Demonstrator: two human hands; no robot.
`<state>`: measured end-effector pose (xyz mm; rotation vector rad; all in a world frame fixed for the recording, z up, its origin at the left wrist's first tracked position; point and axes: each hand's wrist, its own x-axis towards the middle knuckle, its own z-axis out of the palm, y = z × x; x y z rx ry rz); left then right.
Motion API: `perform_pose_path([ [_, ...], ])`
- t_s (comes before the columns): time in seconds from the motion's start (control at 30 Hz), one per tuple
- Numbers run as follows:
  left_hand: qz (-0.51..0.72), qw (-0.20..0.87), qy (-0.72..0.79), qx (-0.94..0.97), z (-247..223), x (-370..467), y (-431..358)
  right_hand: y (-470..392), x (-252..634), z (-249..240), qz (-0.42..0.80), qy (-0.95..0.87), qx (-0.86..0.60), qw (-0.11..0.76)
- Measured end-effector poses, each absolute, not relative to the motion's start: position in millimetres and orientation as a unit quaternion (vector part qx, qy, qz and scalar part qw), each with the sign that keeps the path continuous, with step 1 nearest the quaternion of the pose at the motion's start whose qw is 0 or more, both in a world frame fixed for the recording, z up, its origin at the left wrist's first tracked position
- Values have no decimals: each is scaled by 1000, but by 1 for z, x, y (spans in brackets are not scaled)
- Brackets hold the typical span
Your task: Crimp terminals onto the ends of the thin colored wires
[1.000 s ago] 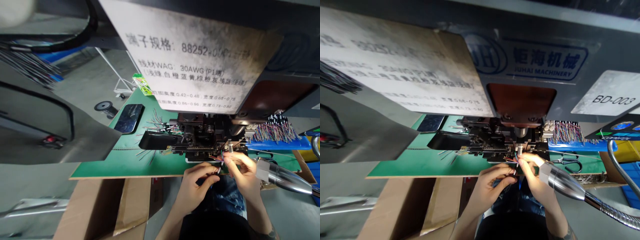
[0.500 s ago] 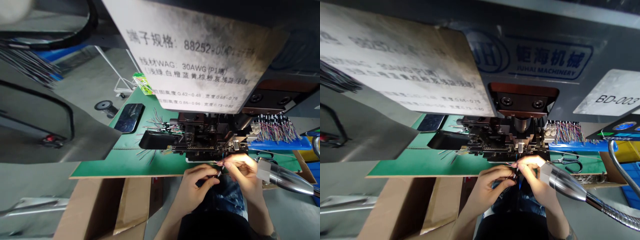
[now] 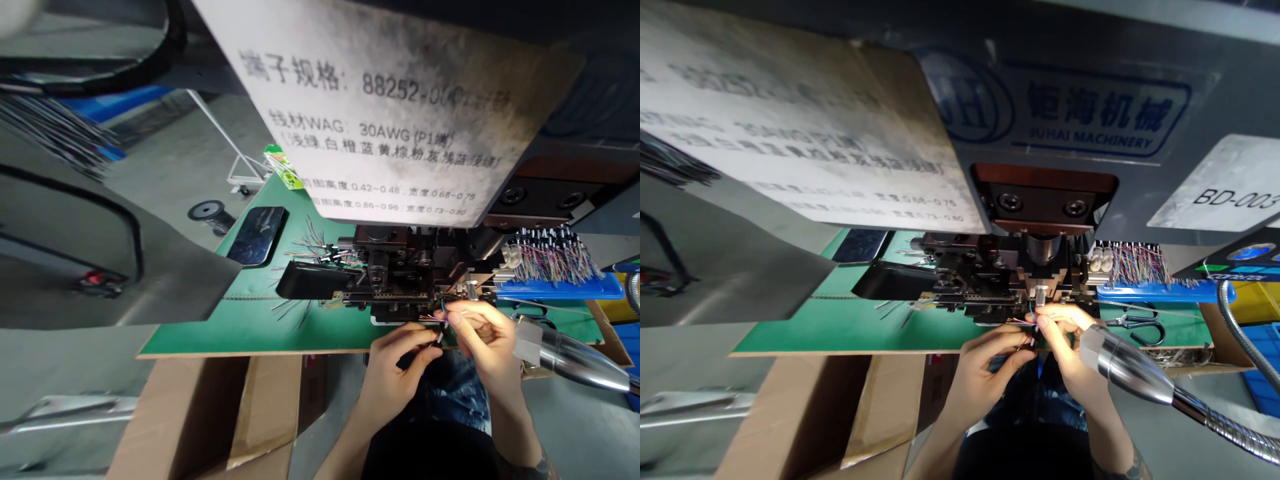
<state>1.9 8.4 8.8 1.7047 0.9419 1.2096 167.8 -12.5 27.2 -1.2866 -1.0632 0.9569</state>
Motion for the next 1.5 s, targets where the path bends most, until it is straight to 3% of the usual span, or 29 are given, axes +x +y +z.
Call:
perform_pose_path([
  [0.17, 478, 401, 374, 686, 9, 0, 7, -14, 169, 23, 391, -466, -561, 561],
  [0.37, 419, 444, 342, 715, 21, -19, 12, -15, 180, 35, 248, -618, -545, 510],
  [0.57, 373, 479, 299, 736, 25, -31, 18, -21, 186, 36, 357, -621, -499, 488],
  [0.87, 486, 348, 349, 722, 10, -2, 9, -17, 173, 24, 421, -471, -530, 565],
  [1.5, 502, 347, 351, 710, 10, 2, 7, -14, 171, 24, 387, -473, -563, 557],
])
